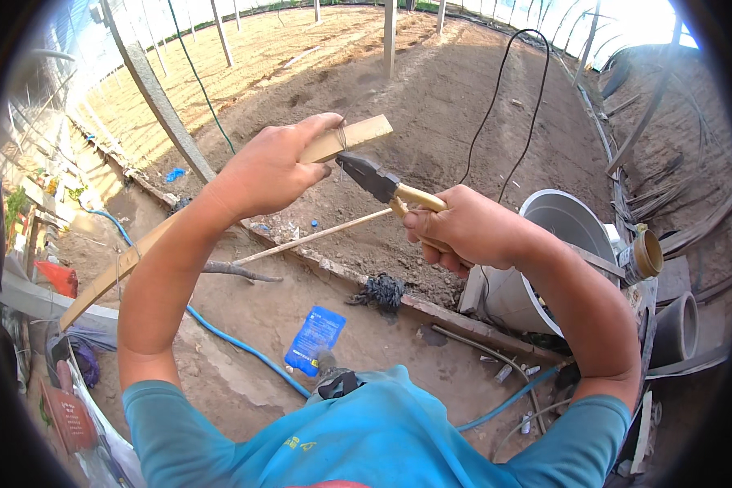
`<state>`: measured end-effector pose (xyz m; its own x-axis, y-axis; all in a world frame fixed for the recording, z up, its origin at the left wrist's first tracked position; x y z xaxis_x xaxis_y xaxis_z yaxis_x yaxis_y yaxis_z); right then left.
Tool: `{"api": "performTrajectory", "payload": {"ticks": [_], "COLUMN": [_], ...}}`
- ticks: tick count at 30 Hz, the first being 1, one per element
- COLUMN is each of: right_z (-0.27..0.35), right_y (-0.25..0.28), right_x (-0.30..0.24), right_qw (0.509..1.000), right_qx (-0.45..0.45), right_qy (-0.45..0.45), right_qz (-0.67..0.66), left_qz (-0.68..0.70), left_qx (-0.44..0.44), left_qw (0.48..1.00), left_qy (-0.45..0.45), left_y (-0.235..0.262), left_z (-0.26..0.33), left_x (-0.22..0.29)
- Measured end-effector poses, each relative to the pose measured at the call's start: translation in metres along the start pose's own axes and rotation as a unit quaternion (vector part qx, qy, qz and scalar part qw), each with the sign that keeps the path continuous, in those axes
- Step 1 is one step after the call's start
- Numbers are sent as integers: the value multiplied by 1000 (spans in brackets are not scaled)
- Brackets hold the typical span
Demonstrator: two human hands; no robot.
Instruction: The person uses pliers to bend and secure a metal wire around a small wooden block, then attaches the block to a longer wooden stick. The person repeatedly adjusts the wire and positions the components while working in a greenhouse.
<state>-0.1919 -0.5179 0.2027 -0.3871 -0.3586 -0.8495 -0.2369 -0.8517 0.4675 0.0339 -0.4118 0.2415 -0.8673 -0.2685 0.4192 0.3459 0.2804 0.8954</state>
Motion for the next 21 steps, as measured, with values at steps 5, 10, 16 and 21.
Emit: {"api": "performTrajectory", "payload": {"ticks": [5, 10, 16, 21], "right_z": [2, -1, 9, -42], "right_y": [8, 6, -7, 0], "right_x": [-19, -18, 14, 13], "right_qw": [998, 997, 982, 899], "right_qx": [12, -14, 30, 245], "right_qy": [33, 73, 109, 258], "right_qz": [44, 26, -152, -258], "left_qz": [28, 47, 94, 100], "left_qx": [11, -10, 4, -66], "left_qw": [999, 999, 995, 989], "left_qy": [-18, 22, 39, 87], "left_y": [9, 22, 35, 31], "left_z": [4, 16, 21, 30], "left_x": [-9, -16, -35, -26]}}
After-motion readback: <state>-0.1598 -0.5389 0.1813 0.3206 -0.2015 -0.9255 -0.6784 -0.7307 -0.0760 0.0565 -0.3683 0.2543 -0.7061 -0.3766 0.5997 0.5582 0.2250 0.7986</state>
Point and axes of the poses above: each hand's wrist, its own z-axis away from the middle knuckle, its own y-axis out of the back of the hand, x = y × z, the point moved 5 cm from there along -z, towards the middle knuckle, and after that the axes turned 15 degrees about y, right-handed, at the moved point
